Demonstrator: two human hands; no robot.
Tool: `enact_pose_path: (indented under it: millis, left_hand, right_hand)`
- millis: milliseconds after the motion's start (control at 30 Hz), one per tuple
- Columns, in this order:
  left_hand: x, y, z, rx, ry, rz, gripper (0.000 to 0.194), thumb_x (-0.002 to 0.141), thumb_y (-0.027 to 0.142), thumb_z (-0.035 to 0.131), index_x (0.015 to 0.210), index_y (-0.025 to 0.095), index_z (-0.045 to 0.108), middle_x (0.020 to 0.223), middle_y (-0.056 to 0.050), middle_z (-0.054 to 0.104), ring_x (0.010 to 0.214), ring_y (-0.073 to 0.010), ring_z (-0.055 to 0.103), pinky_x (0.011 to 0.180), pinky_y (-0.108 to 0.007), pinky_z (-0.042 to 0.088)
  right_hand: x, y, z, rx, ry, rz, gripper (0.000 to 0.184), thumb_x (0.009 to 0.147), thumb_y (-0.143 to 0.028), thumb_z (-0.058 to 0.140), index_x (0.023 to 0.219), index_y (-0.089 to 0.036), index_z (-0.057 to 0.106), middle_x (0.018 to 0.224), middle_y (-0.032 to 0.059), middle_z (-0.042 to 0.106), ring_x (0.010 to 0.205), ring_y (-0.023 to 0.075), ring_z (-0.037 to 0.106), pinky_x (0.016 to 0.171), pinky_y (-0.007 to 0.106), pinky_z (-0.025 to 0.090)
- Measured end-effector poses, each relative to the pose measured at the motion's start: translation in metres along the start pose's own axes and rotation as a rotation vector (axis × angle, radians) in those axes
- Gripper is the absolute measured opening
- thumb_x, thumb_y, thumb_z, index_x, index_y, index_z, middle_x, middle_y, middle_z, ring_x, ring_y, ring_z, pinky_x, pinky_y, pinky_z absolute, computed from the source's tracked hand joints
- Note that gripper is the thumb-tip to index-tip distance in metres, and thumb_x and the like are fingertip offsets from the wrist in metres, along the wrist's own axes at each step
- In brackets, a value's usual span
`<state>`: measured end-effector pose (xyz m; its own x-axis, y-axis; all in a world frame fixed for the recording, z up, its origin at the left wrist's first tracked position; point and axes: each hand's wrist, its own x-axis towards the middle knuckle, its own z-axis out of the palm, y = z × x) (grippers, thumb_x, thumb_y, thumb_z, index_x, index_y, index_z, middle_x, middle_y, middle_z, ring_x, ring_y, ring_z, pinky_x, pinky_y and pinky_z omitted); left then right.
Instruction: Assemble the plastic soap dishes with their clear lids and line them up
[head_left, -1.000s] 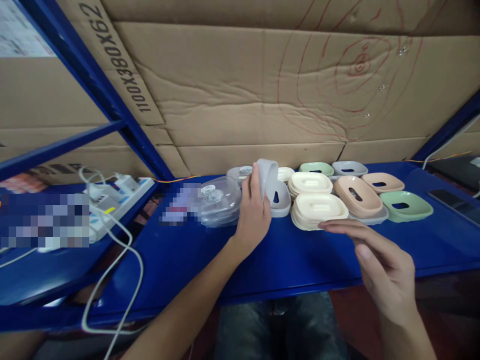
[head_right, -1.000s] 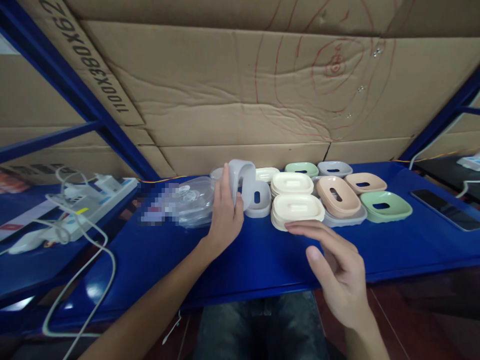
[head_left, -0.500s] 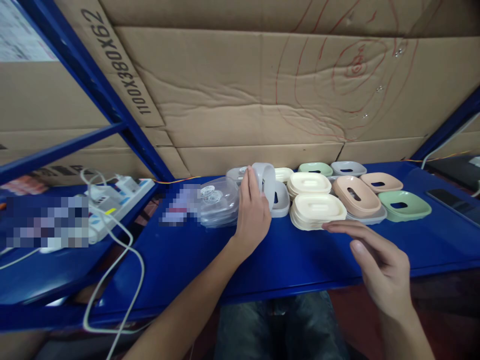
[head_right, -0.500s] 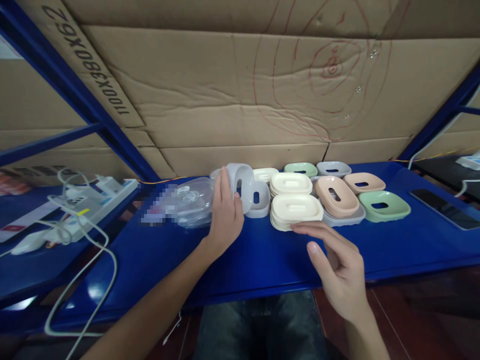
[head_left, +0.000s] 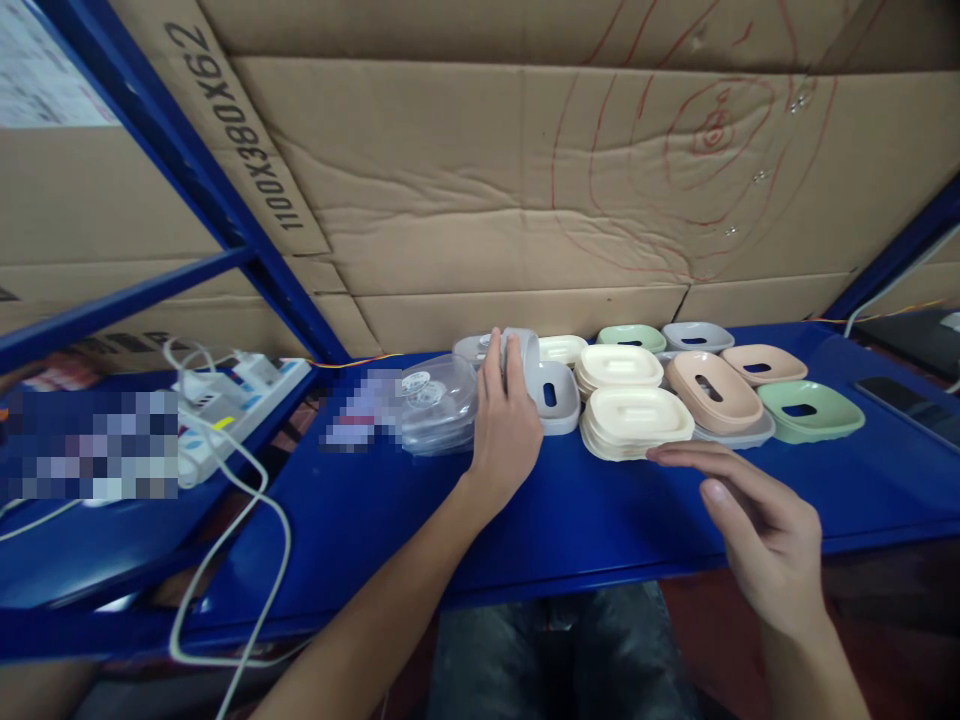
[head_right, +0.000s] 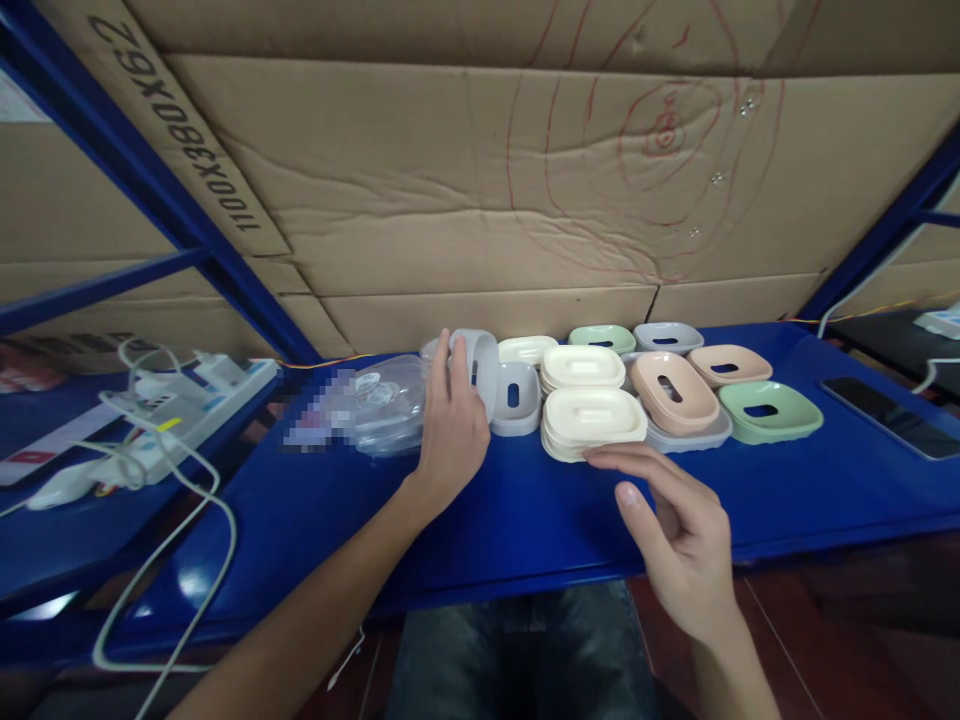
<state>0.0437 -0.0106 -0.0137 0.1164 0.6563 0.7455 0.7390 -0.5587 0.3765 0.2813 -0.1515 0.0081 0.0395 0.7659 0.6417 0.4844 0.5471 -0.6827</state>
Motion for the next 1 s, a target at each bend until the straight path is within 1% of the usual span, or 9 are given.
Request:
enact_pose_path:
  millis: [133,267,333,433,533,667,800,900,1000]
  left_hand:
    - [0.0,0.002,-0.004,-0.034,0.009,0.028,0.069,0.107,0.01,0.031,0.176,0.009,0.021,0.183,-0.026,0.023,0.173,-0.0332,0.019,0.139,-0.058,0.026]
    - [0.0,0.006,-0.003,-0.193,0.024,0.017,0.065,0.114,0.021,0.027,0.178,0.016,0.017,0.186,-0.02,0.018,0.175,-0.0289,0.015,0.142,-0.055,0.019]
    - [0.001,0.006,0.001,-0.298,0.007,-0.051,0.063,0.115,0.027,0.029,0.177,0.019,0.02,0.187,-0.016,0.02,0.174,-0.0268,0.016,0.143,-0.051,0.016]
    - [0.003,0.004,0.008,-0.424,-0.05,-0.222,0.063,0.115,0.032,0.035,0.176,0.023,0.026,0.186,-0.011,0.026,0.174,-0.025,0.02,0.143,-0.049,0.015]
    - [0.007,0.004,0.013,-0.485,-0.099,-0.383,0.064,0.111,0.028,0.043,0.174,0.024,0.033,0.183,-0.008,0.033,0.172,-0.0264,0.026,0.143,-0.049,0.018]
    - [0.017,0.01,0.017,-0.479,-0.117,-0.537,0.064,0.107,0.021,0.046,0.171,0.023,0.043,0.178,-0.008,0.044,0.168,-0.0287,0.037,0.14,-0.048,0.026]
    - [0.025,0.014,0.024,-0.452,-0.13,-0.644,0.063,0.106,0.018,0.046,0.169,0.02,0.047,0.17,-0.012,0.055,0.162,-0.0298,0.046,0.137,-0.048,0.033]
    - [0.026,0.012,0.029,-0.418,-0.133,-0.686,0.062,0.105,0.018,0.046,0.167,0.014,0.049,0.168,-0.016,0.056,0.16,-0.0317,0.049,0.136,-0.048,0.035]
    - [0.024,0.009,0.034,-0.399,-0.128,-0.701,0.06,0.103,0.019,0.047,0.163,0.017,0.055,0.163,-0.014,0.062,0.157,-0.0323,0.051,0.134,-0.049,0.036]
  right_hand:
    - [0.0,0.0,0.001,0.005,-0.014,-0.002,0.023,0.108,-0.027,0.063,0.119,-0.029,0.083,0.119,0.0055,0.083,0.117,0.0261,0.078,0.097,0.035,0.063]
    - [0.001,0.0,-0.001,0.016,-0.01,-0.016,0.023,0.109,-0.026,0.063,0.119,-0.03,0.083,0.119,0.0038,0.084,0.117,0.0243,0.078,0.098,0.033,0.062]
    - [0.001,0.0,-0.002,0.017,-0.002,-0.018,0.023,0.109,-0.025,0.063,0.118,-0.029,0.083,0.118,0.0035,0.084,0.116,0.0245,0.078,0.098,0.033,0.061]
    - [0.001,0.002,-0.002,0.009,0.02,-0.024,0.022,0.108,-0.024,0.064,0.117,-0.029,0.083,0.118,0.0035,0.084,0.115,0.0247,0.078,0.099,0.034,0.06]
    - [0.001,0.006,-0.001,0.004,0.07,-0.038,0.021,0.108,-0.022,0.065,0.114,-0.028,0.084,0.115,0.003,0.084,0.112,0.0234,0.078,0.099,0.034,0.059]
    - [-0.001,0.011,-0.001,0.013,0.107,-0.032,0.021,0.107,-0.022,0.065,0.111,-0.028,0.084,0.112,0.0033,0.083,0.109,0.0231,0.078,0.098,0.034,0.058]
    - [-0.003,0.014,-0.004,0.021,0.111,-0.024,0.021,0.108,-0.021,0.064,0.111,-0.027,0.084,0.111,0.0036,0.083,0.108,0.0235,0.078,0.097,0.035,0.058]
    - [-0.004,0.015,-0.007,0.008,0.099,-0.029,0.022,0.108,-0.02,0.064,0.111,-0.027,0.084,0.111,0.0036,0.083,0.108,0.0233,0.078,0.097,0.035,0.058]
    - [-0.004,0.016,-0.009,0.001,0.1,-0.021,0.021,0.108,-0.02,0.065,0.111,-0.027,0.084,0.112,0.004,0.083,0.108,0.0236,0.078,0.097,0.036,0.059]
